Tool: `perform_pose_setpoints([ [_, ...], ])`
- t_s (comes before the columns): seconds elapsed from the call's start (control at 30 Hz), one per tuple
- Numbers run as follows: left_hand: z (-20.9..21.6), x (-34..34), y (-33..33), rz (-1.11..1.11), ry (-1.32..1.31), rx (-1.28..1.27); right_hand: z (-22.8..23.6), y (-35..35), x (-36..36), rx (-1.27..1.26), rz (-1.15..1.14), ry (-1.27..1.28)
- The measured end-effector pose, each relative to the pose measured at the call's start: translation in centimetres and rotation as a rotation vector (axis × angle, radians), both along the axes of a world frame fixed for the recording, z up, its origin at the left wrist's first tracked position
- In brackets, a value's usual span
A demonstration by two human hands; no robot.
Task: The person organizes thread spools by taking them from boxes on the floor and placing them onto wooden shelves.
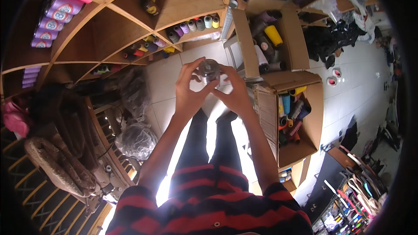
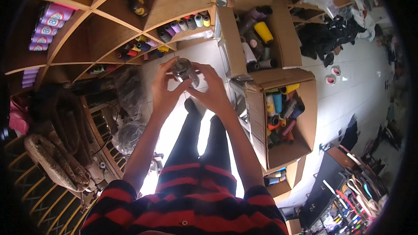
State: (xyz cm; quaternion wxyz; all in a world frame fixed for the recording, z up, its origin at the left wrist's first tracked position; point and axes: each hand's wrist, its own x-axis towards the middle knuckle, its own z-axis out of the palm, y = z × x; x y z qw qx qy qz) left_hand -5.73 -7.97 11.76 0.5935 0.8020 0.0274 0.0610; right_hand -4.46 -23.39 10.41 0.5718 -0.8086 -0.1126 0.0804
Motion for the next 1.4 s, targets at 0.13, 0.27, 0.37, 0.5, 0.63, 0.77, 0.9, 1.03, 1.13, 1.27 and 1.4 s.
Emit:
perform_pose_setpoints([
  [0.13, -1.4, 0.8, 5.0, 0.173, -0.109, 0.043, -2.4, 6.4, 4.0, -0.088, 0.119, -0.062],
  [0.27, -2.7, 0.5, 9.2, 0.312, -0.095, 0.049, -7.4, 12.4, 10.4, 0.114, 0.098, -0.118],
  [0.37, -4.3, -1.3, 11.8, 0.350, -0.023, -0.082, -10.7, 16.3, 16.0, 0.149, 0.149, 0.114],
  [0.5, -5.6, -4.3, 14.1, 0.346, 0.073, -0.110, -13.3, 19.2, 21.8, 0.065, 0.259, 0.140],
  [0.63, -6.4, -6.7, 15.5, 0.349, 0.135, -0.124, -14.2, 21.4, 24.9, -0.035, 0.289, 0.089],
  [0.77, -6.8, -7.7, 16.3, 0.336, 0.149, -0.145, -14.7, 22.5, 26.0, -0.137, 0.321, 0.013],
  [0.9, -7.1, -7.8, 16.3, 0.310, 0.145, -0.158, -17.0, 22.6, 26.9, -0.087, 0.261, -0.122],
  [1.03, -7.6, -7.9, 16.2, 0.286, 0.156, -0.163, -17.8, 23.3, 25.8, -0.082, 0.125, -0.088],
  [1.13, -8.3, -7.7, 15.6, 0.262, 0.195, -0.139, -17.9, 23.7, 24.6, -0.242, -0.043, -0.301],
  [1.27, -9.1, -8.2, 15.3, 0.214, 0.239, -0.059, -15.8, 24.7, 22.8, -0.290, -0.136, -0.176],
  [1.4, -9.8, -8.1, 14.4, 0.136, 0.272, -0.021, -16.5, 24.0, 24.0, -0.230, -0.118, -0.363],
])
